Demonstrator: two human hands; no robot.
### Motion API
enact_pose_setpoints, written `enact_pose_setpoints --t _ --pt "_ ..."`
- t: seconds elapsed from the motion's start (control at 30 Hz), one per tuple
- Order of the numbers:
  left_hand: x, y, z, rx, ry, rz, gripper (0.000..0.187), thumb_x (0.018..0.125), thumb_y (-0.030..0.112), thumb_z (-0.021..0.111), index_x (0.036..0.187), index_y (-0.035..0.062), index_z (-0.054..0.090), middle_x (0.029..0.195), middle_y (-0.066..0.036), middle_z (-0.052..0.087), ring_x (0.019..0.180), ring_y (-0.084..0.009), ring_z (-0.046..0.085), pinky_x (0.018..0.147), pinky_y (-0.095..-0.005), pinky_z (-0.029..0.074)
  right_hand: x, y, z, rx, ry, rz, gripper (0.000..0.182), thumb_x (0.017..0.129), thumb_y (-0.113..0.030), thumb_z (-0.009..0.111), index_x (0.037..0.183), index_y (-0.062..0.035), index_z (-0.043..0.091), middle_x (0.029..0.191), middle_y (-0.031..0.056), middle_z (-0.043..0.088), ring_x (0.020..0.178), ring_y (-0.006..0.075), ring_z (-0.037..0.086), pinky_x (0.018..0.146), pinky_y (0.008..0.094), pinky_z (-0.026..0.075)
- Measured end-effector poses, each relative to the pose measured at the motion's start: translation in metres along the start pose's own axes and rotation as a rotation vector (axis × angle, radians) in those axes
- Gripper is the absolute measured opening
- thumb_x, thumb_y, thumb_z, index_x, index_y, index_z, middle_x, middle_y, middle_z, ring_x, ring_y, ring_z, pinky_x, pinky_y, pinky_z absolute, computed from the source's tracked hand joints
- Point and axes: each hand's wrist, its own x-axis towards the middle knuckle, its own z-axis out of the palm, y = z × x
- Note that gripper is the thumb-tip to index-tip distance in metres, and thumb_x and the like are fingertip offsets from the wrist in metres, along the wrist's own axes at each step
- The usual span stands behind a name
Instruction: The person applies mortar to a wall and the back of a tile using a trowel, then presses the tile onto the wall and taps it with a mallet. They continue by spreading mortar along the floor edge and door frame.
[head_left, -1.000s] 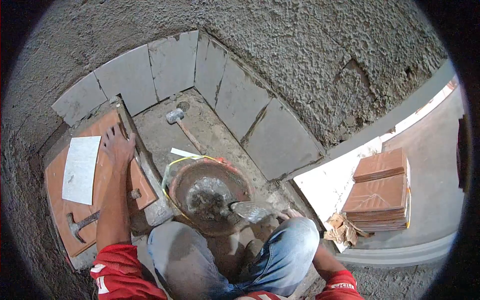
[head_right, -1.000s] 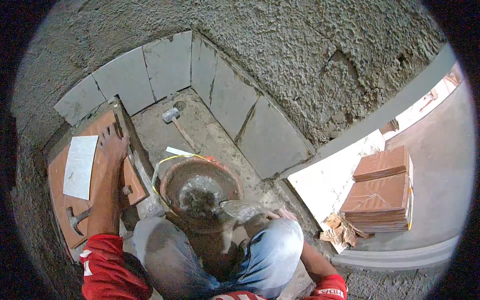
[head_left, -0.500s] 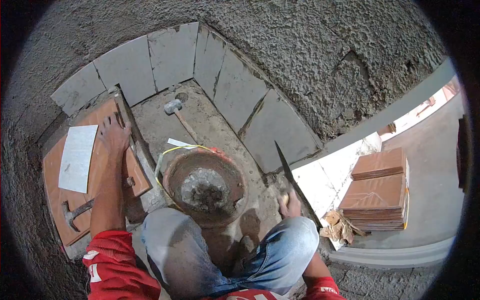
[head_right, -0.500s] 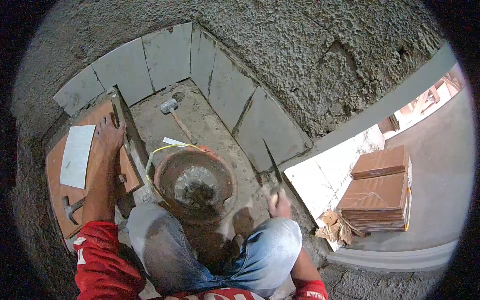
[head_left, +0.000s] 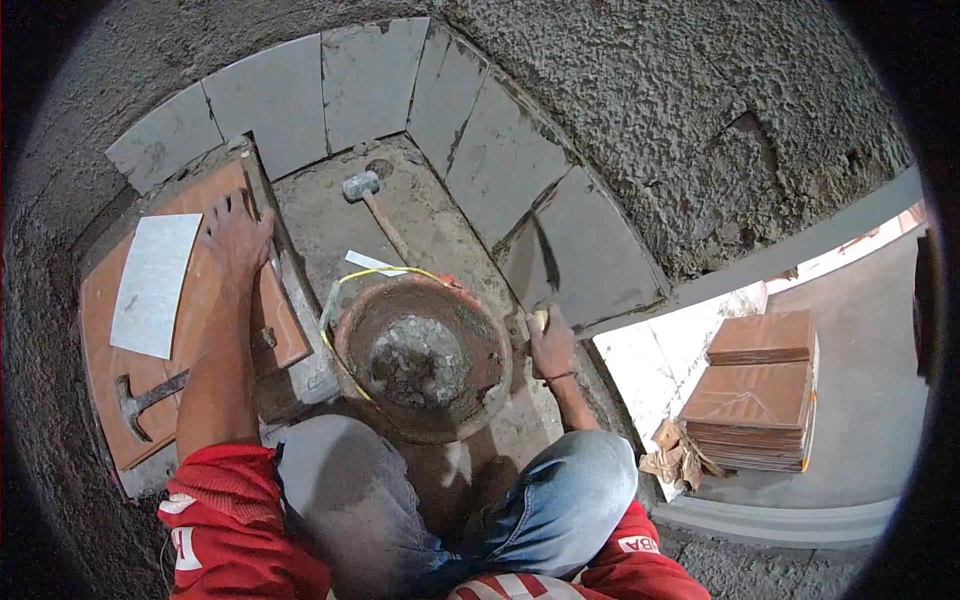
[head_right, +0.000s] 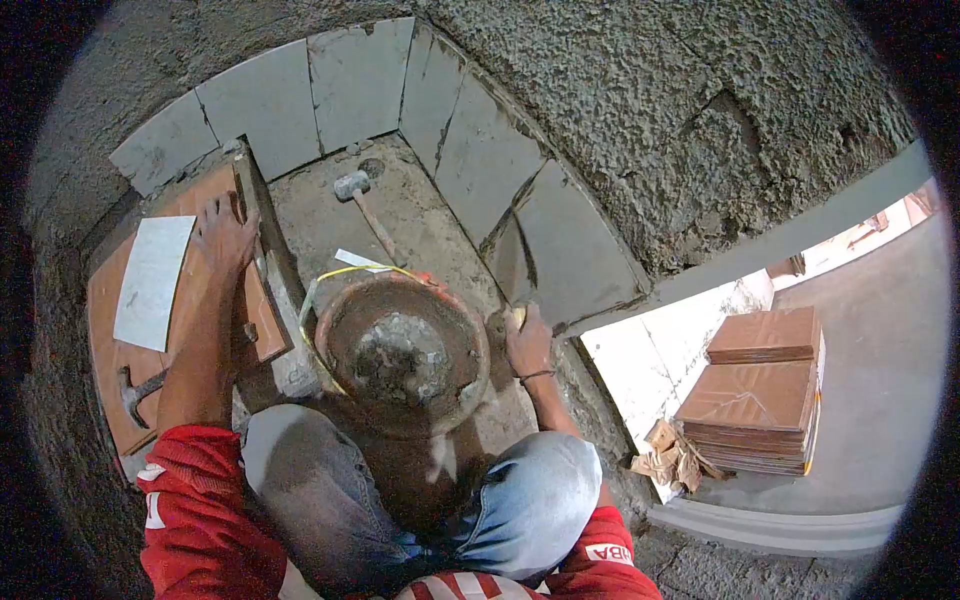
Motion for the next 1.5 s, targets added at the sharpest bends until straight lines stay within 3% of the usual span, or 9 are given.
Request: enact_pose_setpoints --t 0.2,0.4,0.6,0.67,0.8,1.03,1.17,1.4,1.5 --pt "0.0 -0.003 0.003 -0.001 0.032 0.012 0.062 0.089 0.046 0.066 0.138 0.0096 0.058 0.138 -0.017 0.056 0.136 -0.0371 0.047 0.108 -0.0626 0.037 -0.001 0.04 0.059 -0.083 -0.18 0.078 0.043 0.093 -0.035 0.066 0.116 0.0011 0.061 0.103 0.0318 0.069 0.101 0.0519 0.065 0.086 0.0578 0.051" --pt "0.0 -0.005 0.006 0.018 0.034 0.034 0.063 0.089 0.047 0.067 0.139 0.0092 0.058 0.139 -0.017 0.056 0.137 -0.0377 0.047 0.109 -0.0617 0.036 -0.01 0.051 0.078 -0.089 0.009 -0.01 0.044 0.095 -0.037 0.068 0.115 0.002 0.063 0.105 0.0308 0.07 0.1 0.05 0.067 0.088 0.056 0.052" --pt "0.001 -0.004 0.003 0.016 0.011 0.021 0.065 0.089 0.049 0.067 0.138 0.0071 0.058 0.139 -0.017 0.055 0.137 -0.0376 0.046 0.108 -0.0623 0.035 -0.019 0.055 0.073 -0.165 -0.092 0.077 0.053 0.095 -0.039 0.069 0.127 0.0035 0.061 0.104 0.0317 0.071 0.099 0.0499 0.068 0.088 0.0569 0.053" --pt "0.0 -0.002 0.002 0.017 -0.017 0.009 0.066 0.089 0.049 0.067 0.138 0.0066 0.058 0.14 -0.017 0.054 0.137 -0.0376 0.046 0.108 -0.0625 0.035 -0.025 0.059 0.065 -0.129 -0.264 0.118 0.053 0.096 -0.038 0.067 0.128 0.0037 0.06 0.106 0.032 0.071 0.1 0.0495 0.068 0.087 0.0575 0.053" --pt "0.003 -0.001 -0.001 0.027 -0.069 -0.007 0.067 0.089 0.049 0.065 0.14 0.006 0.058 0.143 -0.018 0.054 0.138 -0.0382 0.046 0.109 -0.0644 0.034 -0.038 0.046 0.055 -0.165 -0.2 0.156 0.049 0.098 -0.038 0.063 0.123 0.0043 0.062 0.107 0.0323 0.071 0.101 0.0494 0.068 0.087 0.0571 0.054" --pt "0.003 -0.007 0.013 0.052 0.056 0.019 0.068 0.089 0.049 0.066 0.142 0.0072 0.057 0.144 -0.018 0.053 0.138 -0.0385 0.046 0.11 -0.0651 0.033 0.003 0.072 0.093 -0.355 -0.43 0.122 0.042 0.099 -0.034 0.058 0.111 0.0042 0.07 0.106 0.0316 0.072 0.101 0.0479 0.07 0.085 0.0576 0.056" --pt "0.004 0.001 -0.001 0.039 -0.074 -0.023 0.068 0.089 0.05 0.067 0.143 0.0092 0.057 0.147 -0.018 0.052 0.141 -0.0381 0.044 0.112 -0.0646 0.032 0.016 0.04 0.09 -0.332 -0.471 0.198 0.036 0.1 -0.028 0.057 0.104 0.0041 0.072 0.112 0.0297 0.073 0.108 0.0455 0.071 0.089 0.0553 0.057" --pt "0.004 0.001 0.005 0.07 -0.04 -0.019 0.068 0.09 0.05 0.067 0.143 0.0097 0.057 0.149 -0.019 0.051 0.141 -0.0387 0.044 0.112 -0.0637 0.032 0.032 0.044 0.103 -0.266 -0.45 0.312 0.042 0.101 -0.034 0.057 0.118 0.0034 0.068 0.113 0.0291 0.073 0.107 0.0469 0.07 0.09 0.0556 0.056" --pt "0.004 0.001 0.004 0.053 -0.051 -0.014 0.067 0.09 0.05 0.066 0.143 0.0095 0.057 0.15 -0.02 0.051 0.141 -0.0386 0.044 0.112 -0.0638 0.032 0.038 0.059 0.116 -0.262 -0.455 0.18 0.044 0.101 -0.037 0.058 0.116 0.0033 0.068 0.112 0.0294 0.073 0.105 0.047 0.071 0.089 0.0564 0.056"
